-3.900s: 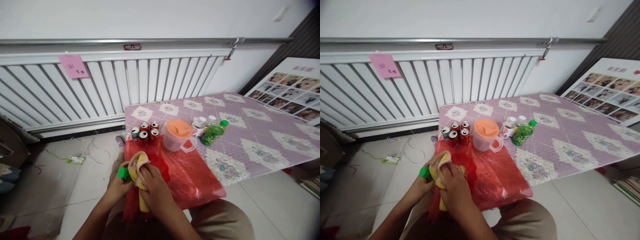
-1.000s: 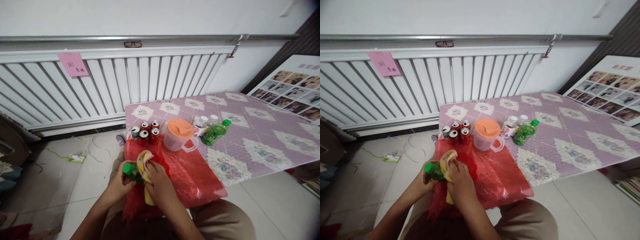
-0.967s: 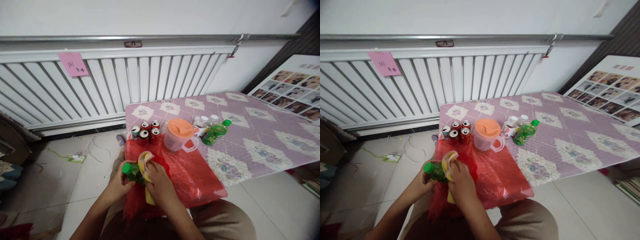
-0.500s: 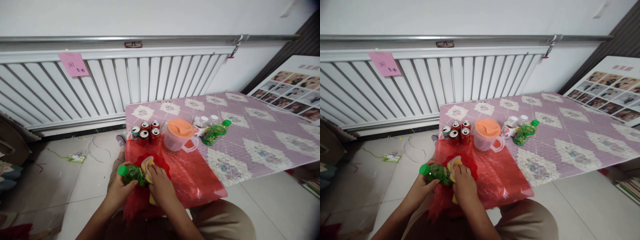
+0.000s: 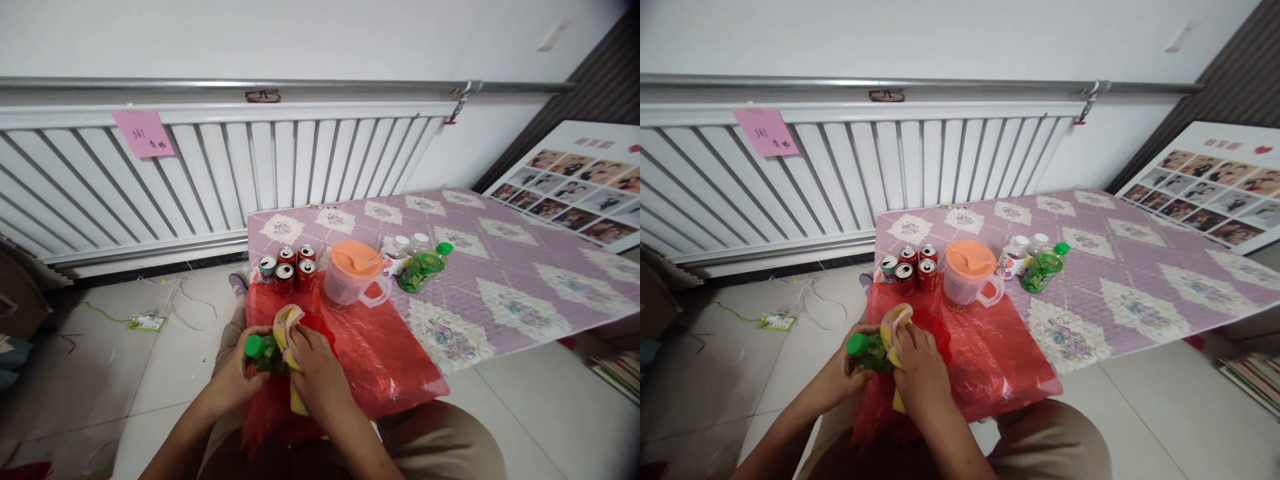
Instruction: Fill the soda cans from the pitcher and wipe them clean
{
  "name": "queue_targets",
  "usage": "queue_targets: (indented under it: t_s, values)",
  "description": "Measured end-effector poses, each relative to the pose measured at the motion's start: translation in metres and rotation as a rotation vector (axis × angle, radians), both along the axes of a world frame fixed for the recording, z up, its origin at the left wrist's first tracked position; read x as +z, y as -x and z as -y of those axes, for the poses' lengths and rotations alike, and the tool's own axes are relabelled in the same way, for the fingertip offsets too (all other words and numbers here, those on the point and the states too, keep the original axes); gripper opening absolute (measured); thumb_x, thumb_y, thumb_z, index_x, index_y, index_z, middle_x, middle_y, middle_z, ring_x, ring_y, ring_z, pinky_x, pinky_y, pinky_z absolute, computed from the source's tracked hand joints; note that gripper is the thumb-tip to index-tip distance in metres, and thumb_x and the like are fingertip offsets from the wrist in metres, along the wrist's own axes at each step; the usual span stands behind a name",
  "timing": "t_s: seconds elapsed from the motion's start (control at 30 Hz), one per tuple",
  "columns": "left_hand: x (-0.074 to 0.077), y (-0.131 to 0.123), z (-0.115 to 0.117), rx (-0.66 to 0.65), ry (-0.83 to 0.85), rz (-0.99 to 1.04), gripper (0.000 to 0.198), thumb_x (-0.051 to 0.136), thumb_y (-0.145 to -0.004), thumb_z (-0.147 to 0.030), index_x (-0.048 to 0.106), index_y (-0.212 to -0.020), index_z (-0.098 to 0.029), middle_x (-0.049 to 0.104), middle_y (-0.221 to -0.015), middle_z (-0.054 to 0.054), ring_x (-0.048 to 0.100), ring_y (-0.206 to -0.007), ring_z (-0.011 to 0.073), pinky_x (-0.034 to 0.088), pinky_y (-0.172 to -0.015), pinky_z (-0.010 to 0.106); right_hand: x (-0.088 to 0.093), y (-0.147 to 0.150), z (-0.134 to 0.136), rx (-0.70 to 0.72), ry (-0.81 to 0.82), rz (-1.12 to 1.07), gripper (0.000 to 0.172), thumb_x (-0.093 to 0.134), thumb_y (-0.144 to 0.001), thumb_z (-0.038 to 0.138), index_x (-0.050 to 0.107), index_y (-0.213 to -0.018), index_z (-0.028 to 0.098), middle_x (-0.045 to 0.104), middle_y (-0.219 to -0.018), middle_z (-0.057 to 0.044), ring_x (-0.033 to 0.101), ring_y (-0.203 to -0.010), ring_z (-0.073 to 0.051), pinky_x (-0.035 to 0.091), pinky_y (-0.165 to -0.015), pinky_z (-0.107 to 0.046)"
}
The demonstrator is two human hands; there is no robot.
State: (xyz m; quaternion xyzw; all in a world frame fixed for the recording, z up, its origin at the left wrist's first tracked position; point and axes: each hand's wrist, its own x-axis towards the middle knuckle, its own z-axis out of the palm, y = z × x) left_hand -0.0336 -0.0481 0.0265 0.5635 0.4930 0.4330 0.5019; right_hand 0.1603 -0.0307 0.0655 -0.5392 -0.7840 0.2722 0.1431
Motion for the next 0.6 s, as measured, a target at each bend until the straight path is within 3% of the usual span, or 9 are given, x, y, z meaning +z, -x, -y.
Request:
queue_targets:
  t_s: [0.1, 0.27, 0.4, 0.6]
  values:
    - [0.004, 0.009, 0.003, -0.029, 0.078, 0.033, 0.066, 0.07, -0.073, -0.022, 0.044, -0.133, -0.023, 0.048, -0.145, 0.013, 0.045, -0.138, 0.0319, 0.042, -0.112, 0.045, -0.011, -0.001, -0.003, -0.019, 0.09, 0.078, 0.075, 0.051, -0.074, 0.005, 0.047, -0.148, 0.016, 0.05, -0.149, -0.011, 0.043, -0.134, -0.03, 0.038, -0.113, -0.043]
    - [0.005, 0.007, 0.011, -0.014, 0.191, 0.144, 0.073, 0.071, -0.077, -0.027, 0.037, -0.141, -0.024, 0.056, -0.137, 0.013, 0.057, -0.126, 0.0306, 0.047, -0.105, 0.044, -0.02, 0.0, -0.004, -0.033, 0.124, 0.15, 0.072, 0.05, -0.074, 0.003, 0.051, -0.145, 0.014, 0.052, -0.147, -0.012, 0.047, -0.13, -0.03, 0.04, -0.11, -0.042]
    - [-0.002, -0.004, 0.013, 0.083, 0.161, 0.212, 0.071, 0.075, -0.076, -0.034, 0.041, -0.137, -0.023, 0.063, -0.124, 0.012, 0.064, -0.114, 0.0299, 0.051, -0.1, 0.043, -0.012, 0.0, -0.003, -0.029, 0.117, 0.146, 0.075, 0.049, -0.072, 0.002, 0.05, -0.146, 0.016, 0.051, -0.148, -0.011, 0.045, -0.133, -0.031, 0.039, -0.111, -0.042]
    - [-0.017, -0.011, 0.013, 0.171, 0.025, 0.091, 0.073, 0.078, -0.07, -0.029, 0.046, -0.136, -0.022, 0.054, -0.139, 0.014, 0.056, -0.128, 0.032, 0.047, -0.106, 0.044, 0.009, 0.0, 0.003, 0.01, 0.049, 0.032, 0.075, 0.051, -0.072, 0.005, 0.05, -0.147, 0.017, 0.048, -0.152, -0.01, 0.042, -0.136, -0.029, 0.035, -0.114, -0.041]
